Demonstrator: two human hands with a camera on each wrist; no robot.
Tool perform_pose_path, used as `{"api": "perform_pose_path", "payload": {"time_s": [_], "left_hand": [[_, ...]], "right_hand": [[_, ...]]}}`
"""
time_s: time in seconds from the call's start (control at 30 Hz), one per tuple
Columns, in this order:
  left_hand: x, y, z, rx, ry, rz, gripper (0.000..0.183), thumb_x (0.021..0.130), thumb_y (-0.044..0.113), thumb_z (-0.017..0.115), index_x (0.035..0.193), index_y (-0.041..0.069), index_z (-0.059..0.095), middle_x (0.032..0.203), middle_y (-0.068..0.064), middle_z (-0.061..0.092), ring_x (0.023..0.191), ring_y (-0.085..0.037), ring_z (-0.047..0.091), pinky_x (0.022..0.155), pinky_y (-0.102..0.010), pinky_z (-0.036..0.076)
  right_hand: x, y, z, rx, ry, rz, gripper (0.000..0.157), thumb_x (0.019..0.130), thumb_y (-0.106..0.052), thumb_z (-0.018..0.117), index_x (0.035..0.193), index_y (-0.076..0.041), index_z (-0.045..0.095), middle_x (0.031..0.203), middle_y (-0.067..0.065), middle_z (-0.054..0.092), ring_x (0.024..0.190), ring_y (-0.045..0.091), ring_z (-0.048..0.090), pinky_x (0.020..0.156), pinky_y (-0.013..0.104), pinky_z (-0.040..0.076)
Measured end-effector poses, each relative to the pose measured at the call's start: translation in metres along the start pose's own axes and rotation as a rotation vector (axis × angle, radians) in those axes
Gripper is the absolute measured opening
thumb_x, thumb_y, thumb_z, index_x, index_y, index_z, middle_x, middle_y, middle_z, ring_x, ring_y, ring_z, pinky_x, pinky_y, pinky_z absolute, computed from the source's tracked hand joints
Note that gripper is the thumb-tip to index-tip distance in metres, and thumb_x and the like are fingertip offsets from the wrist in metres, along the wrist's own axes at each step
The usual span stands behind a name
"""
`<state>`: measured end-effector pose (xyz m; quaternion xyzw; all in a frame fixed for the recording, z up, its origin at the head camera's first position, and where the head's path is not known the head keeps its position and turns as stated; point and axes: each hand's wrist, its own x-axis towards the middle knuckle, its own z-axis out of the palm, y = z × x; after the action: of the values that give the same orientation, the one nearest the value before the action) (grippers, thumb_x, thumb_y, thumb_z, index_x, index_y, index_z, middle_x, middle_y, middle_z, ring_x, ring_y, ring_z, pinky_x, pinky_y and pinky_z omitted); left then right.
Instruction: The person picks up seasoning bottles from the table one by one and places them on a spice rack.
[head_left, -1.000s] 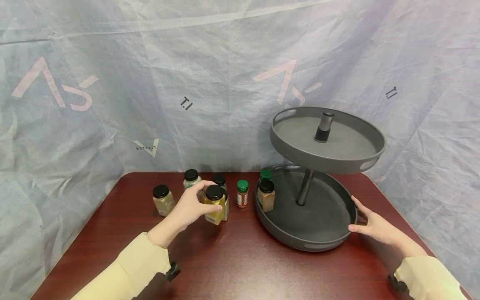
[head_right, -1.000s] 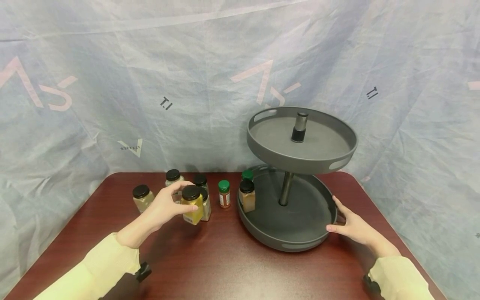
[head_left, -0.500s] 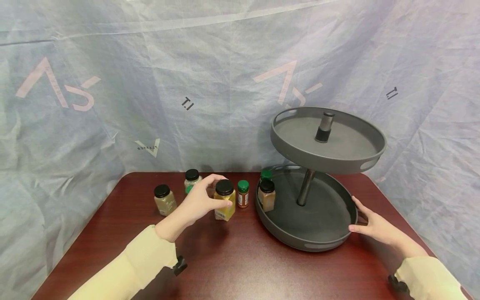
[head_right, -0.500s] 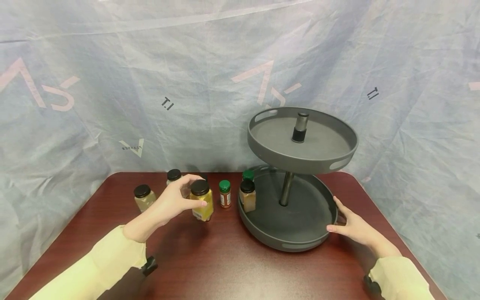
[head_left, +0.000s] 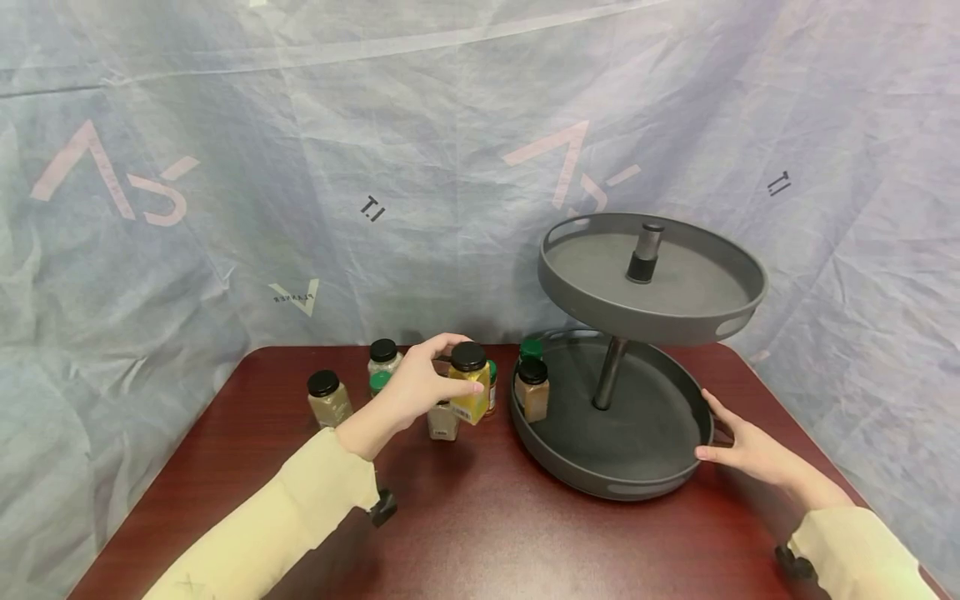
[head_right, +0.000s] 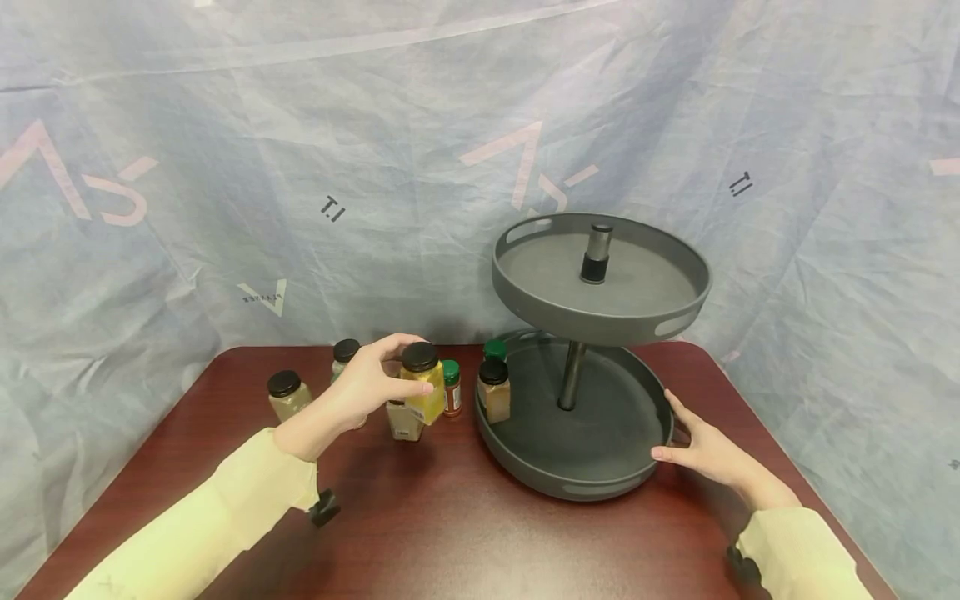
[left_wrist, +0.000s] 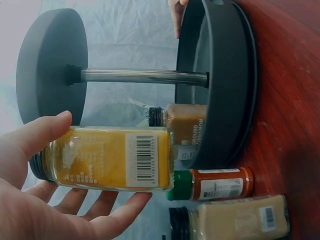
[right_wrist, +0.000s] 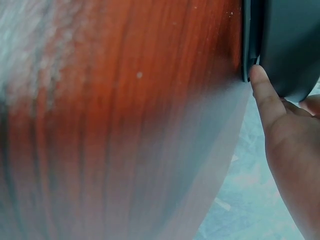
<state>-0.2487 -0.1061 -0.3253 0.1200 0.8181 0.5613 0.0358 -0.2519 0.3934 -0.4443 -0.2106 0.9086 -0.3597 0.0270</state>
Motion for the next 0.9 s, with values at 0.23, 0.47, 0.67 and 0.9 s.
{"api": "perform_pose_path", "payload": {"time_s": [0.23, 0.47, 0.67, 0.9], "left_hand": [[0.014, 0.009, 0.009, -0.064, -0.025, 0.007, 0.062, 0.073, 0.016, 0.082, 0.128, 0.02, 0.054, 0.119, -0.007, 0.055, 0.102, -0.025, 0.056, 0.073, -0.035, 0.054], [0.022, 0.019, 0.026, -0.059, -0.059, 0.031, 0.063, 0.073, 0.016, 0.083, 0.129, 0.021, 0.055, 0.12, -0.005, 0.055, 0.103, -0.023, 0.055, 0.073, -0.035, 0.054], [0.028, 0.022, 0.039, -0.029, -0.079, 0.058, 0.063, 0.073, 0.018, 0.083, 0.129, 0.022, 0.055, 0.118, -0.003, 0.056, 0.106, -0.021, 0.054, 0.075, -0.034, 0.052], [0.032, 0.022, 0.054, -0.046, -0.099, 0.08, 0.06, 0.072, 0.016, 0.083, 0.126, 0.021, 0.056, 0.115, -0.003, 0.058, 0.1, -0.019, 0.058, 0.074, -0.033, 0.053]], "right_hand": [[0.0, 0.001, 0.0, 0.015, 0.01, -0.019, 0.096, 0.084, -0.013, 0.071, 0.15, 0.001, 0.004, 0.145, 0.036, 0.022, 0.11, -0.023, 0.034, 0.082, 0.008, 0.042], [-0.002, 0.002, 0.001, 0.004, 0.008, 0.001, 0.096, 0.084, -0.014, 0.072, 0.151, -0.001, 0.004, 0.146, 0.036, 0.022, 0.11, -0.023, 0.034, 0.082, 0.008, 0.042], [-0.001, 0.0, 0.001, 0.001, 0.001, 0.011, 0.096, 0.084, -0.015, 0.071, 0.151, -0.001, 0.003, 0.146, 0.035, 0.021, 0.11, -0.023, 0.033, 0.082, 0.008, 0.042], [-0.001, -0.003, 0.0, -0.006, -0.007, 0.024, 0.096, 0.085, -0.016, 0.071, 0.151, -0.001, 0.003, 0.147, 0.035, 0.02, 0.109, -0.023, 0.033, 0.082, 0.008, 0.042]]}}
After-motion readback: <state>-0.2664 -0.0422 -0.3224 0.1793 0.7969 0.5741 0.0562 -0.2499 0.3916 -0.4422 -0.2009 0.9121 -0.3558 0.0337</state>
